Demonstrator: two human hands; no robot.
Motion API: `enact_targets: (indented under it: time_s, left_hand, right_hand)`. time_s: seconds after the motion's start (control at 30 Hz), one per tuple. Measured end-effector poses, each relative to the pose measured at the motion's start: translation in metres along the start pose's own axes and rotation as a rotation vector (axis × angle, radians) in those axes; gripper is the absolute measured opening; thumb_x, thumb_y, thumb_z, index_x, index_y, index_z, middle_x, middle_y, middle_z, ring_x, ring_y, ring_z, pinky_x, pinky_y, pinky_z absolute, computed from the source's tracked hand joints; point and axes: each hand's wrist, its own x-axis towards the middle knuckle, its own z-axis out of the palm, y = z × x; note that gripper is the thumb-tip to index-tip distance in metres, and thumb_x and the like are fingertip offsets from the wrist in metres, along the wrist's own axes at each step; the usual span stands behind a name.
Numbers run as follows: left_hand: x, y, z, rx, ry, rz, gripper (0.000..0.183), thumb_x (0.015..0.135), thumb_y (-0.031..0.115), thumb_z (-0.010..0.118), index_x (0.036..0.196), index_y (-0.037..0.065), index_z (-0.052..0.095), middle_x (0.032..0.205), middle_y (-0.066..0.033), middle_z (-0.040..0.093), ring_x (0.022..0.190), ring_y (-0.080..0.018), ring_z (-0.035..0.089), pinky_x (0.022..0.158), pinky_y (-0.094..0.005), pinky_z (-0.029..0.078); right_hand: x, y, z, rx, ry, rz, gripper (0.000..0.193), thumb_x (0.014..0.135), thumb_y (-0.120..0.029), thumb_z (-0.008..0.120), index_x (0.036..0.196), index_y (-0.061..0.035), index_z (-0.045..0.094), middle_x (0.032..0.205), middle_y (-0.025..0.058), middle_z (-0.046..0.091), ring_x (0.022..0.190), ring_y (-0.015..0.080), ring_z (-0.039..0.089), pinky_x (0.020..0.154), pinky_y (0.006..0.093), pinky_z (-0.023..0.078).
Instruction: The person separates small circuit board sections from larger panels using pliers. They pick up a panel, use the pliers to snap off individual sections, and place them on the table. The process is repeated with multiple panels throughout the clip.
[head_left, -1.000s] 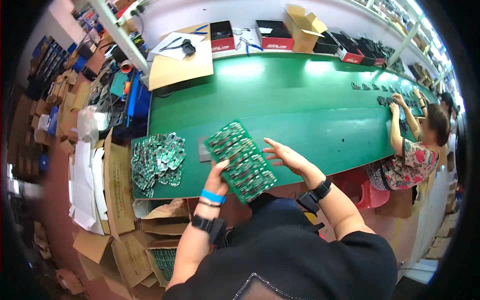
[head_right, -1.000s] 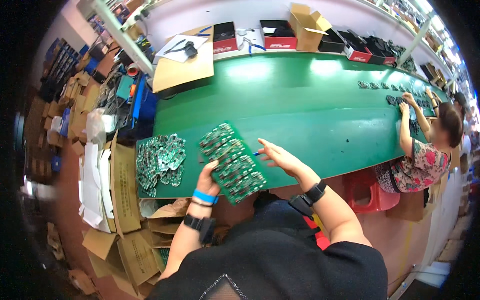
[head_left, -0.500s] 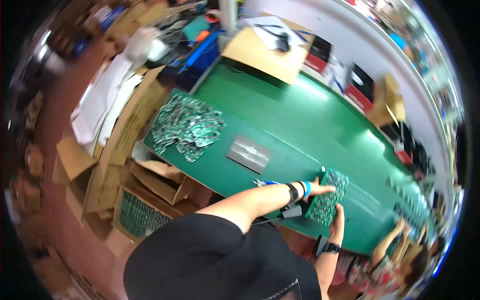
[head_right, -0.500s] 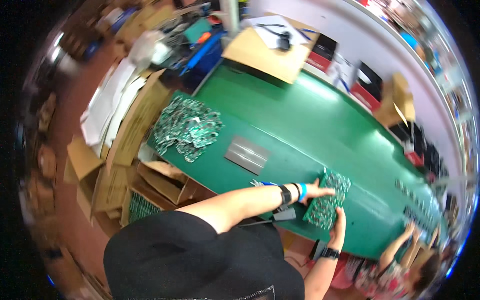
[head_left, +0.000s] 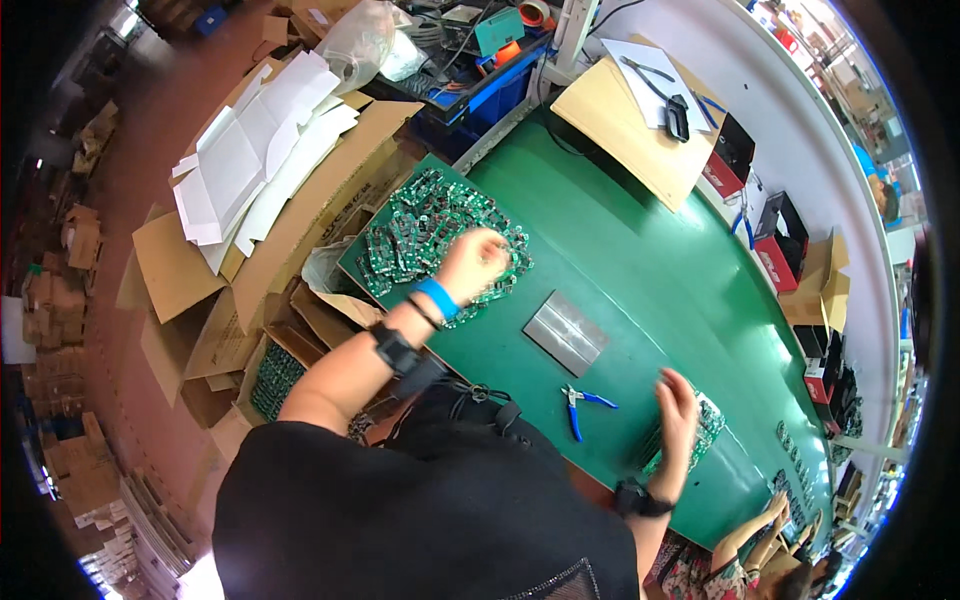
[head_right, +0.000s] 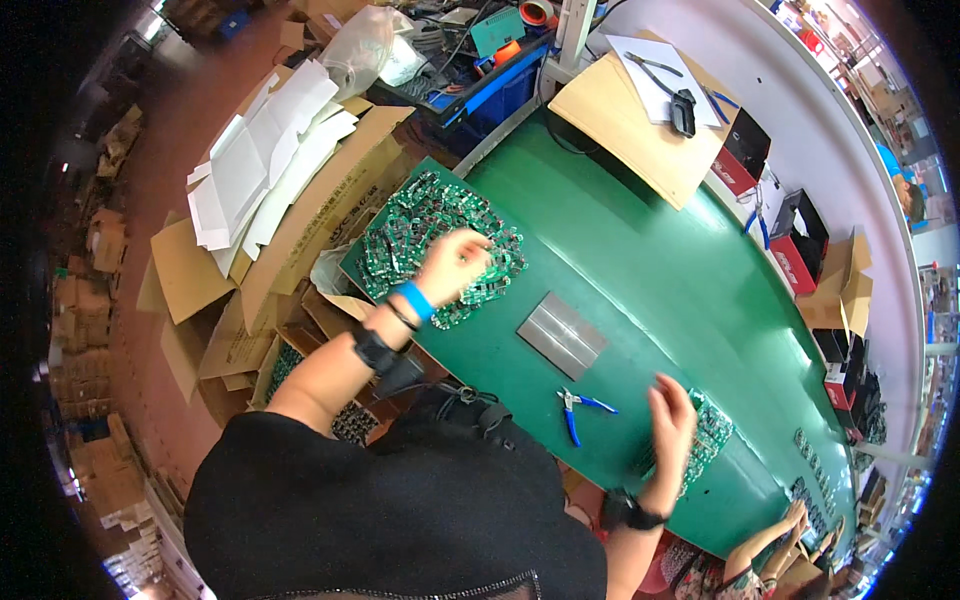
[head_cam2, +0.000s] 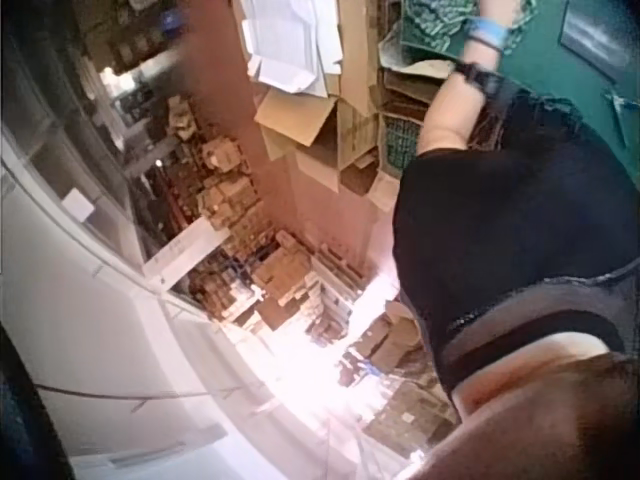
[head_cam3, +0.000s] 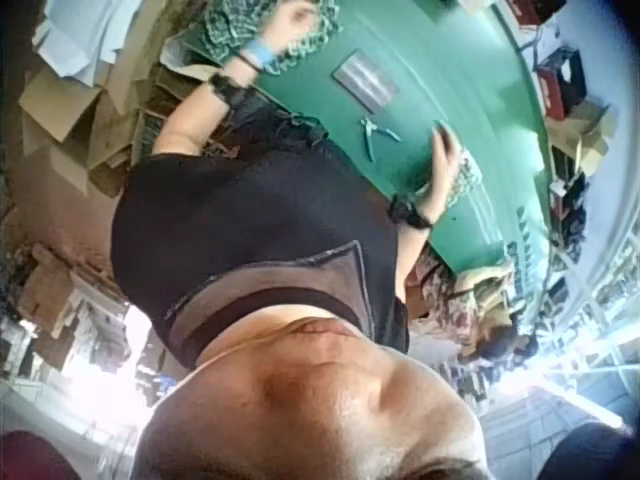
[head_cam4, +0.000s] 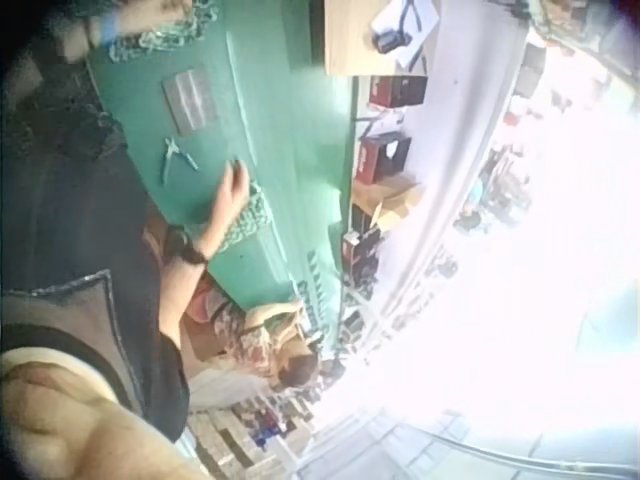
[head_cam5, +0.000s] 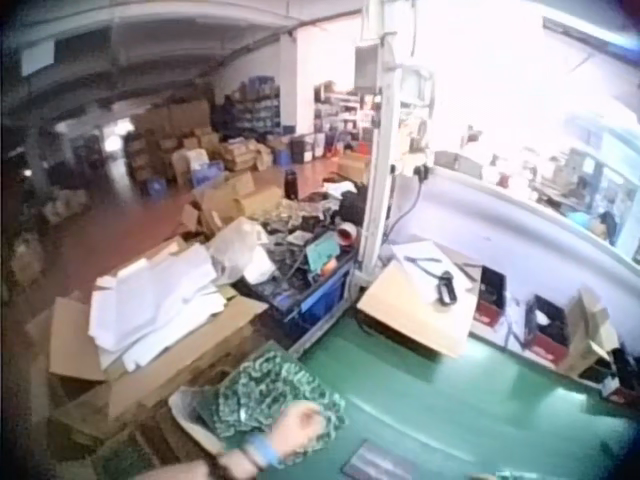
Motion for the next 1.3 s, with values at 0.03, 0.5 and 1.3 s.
enact_targets:
  time_s: [0.03, 0.5, 1.3]
  left_hand:
    - [0.007, -0.003, -0.033, 0.197, 0.063, -0.024, 0.025, 0.076, 0.013, 0.070, 0.098, 0.003, 0.063, 0.088, -0.0084, 0.064, 0.081, -0.0180, 0.062, 0.076, -0.0318, 0.050]
    - [0.056, -0.046, -0.095, 0.906, -0.432, -0.074, 0.097, 0.054, 0.038, 0.087, 0.135, 0.011, 0.039, 0.125, -0.0144, 0.052, 0.122, -0.0333, 0.043, 0.101, -0.0470, 0.037]
    - [0.075, -0.053, -0.101, 0.105, -0.439, -0.127, 0.068, 0.071, 0.017, 0.080, 0.127, -0.003, 0.047, 0.124, -0.0151, 0.055, 0.116, -0.0231, 0.051, 0.099, -0.0336, 0.040]
  right_hand:
    - [0.018, -0.007, 0.033, -0.058, -0.173, -0.063, 0.029, 0.085, -0.010, 0.063, 0.113, -0.0019, 0.063, 0.093, 0.0045, 0.063, 0.084, 0.0129, 0.058, 0.075, 0.0258, 0.047]
    - [0.116, -0.073, 0.286, -0.839, -0.498, -0.748, 0.097, 0.056, -0.007, 0.080, 0.140, -0.0097, 0.031, 0.135, 0.0100, 0.044, 0.127, 0.0285, 0.040, 0.099, 0.0466, 0.037]
    - [0.125, -0.056, 0.272, -0.767, -0.528, -0.904, 0.071, 0.055, -0.008, 0.080, 0.118, -0.0115, 0.047, 0.102, 0.0073, 0.061, 0.107, 0.0292, 0.052, 0.096, 0.0477, 0.037]
